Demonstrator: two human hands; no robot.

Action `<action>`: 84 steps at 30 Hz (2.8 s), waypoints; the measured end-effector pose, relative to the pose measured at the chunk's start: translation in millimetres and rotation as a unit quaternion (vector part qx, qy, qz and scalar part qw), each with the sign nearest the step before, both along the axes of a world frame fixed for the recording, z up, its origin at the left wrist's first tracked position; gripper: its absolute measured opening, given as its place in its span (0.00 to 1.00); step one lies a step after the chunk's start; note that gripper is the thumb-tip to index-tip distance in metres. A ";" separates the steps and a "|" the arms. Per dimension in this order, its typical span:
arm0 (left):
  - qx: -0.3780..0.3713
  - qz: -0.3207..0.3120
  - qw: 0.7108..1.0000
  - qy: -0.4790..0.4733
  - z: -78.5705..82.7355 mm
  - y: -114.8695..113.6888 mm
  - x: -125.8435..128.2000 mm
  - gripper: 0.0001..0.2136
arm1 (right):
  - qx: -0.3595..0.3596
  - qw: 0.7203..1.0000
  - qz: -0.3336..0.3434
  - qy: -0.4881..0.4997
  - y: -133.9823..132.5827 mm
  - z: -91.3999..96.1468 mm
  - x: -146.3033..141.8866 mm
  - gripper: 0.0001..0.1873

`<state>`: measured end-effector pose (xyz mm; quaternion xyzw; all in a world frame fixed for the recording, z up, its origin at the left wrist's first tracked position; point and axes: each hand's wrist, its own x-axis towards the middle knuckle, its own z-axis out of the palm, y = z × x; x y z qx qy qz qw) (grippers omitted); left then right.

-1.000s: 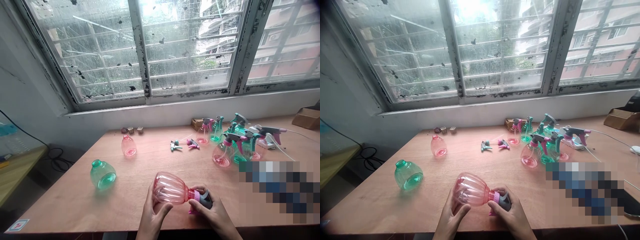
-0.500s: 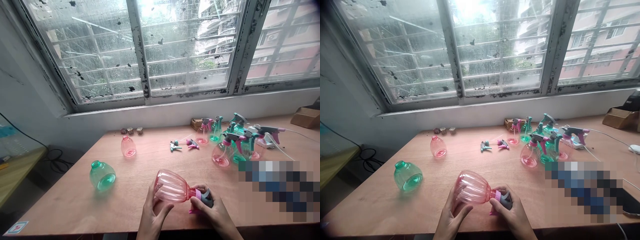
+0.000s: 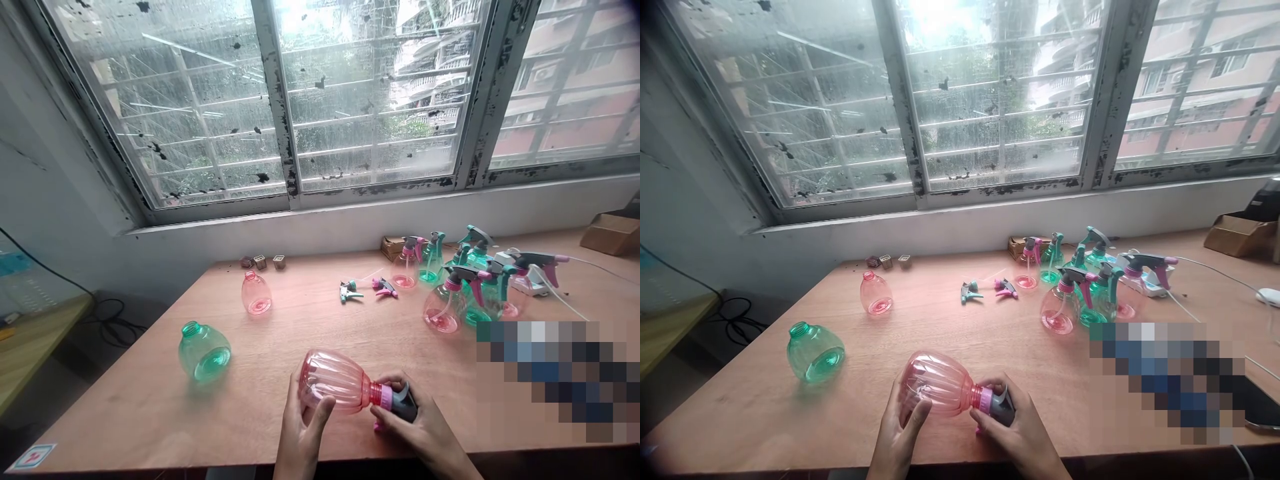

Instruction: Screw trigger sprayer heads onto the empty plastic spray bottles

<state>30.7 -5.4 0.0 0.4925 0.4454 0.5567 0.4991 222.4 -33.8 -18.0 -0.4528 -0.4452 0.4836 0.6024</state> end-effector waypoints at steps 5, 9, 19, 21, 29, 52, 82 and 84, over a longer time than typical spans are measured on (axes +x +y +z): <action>0.004 -0.027 0.999 0.028 0.3 1.4 -5.5 0.35 | -0.020 1.000 0.003 0.024 -0.1 3.3 3.1 0.22; 0.023 -0.022 0.998 0.063 -4.7 3.1 -6.5 0.31 | -0.027 0.999 -0.014 0.042 0.4 4.3 5.0 0.24; 0.014 0.034 0.997 0.067 -6.9 -0.7 -4.1 0.36 | -0.005 1.000 -0.001 0.025 -1.9 1.9 1.5 0.23; 0.011 0.034 0.997 0.064 -5.6 -0.5 -3.4 0.34 | -0.009 1.000 0.005 0.021 -1.6 0.4 1.7 0.23; 0.003 0.011 0.999 0.032 -5.3 2.1 0.0 0.30 | -0.014 0.999 0.013 0.038 -0.3 0.9 6.1 0.22; -0.024 0.049 0.998 -0.004 -2.9 -1.4 -1.2 0.30 | -0.025 0.998 0.032 0.051 2.5 -3.5 7.7 0.23; 0.026 -0.009 1.000 0.011 -0.1 0.2 -1.5 0.26 | -0.025 0.996 -0.041 0.069 5.2 -2.1 3.7 0.27; 0.018 0.000 1.000 0.000 1.2 -1.2 -0.3 0.26 | -0.023 0.997 -0.043 0.062 4.4 -1.5 3.7 0.27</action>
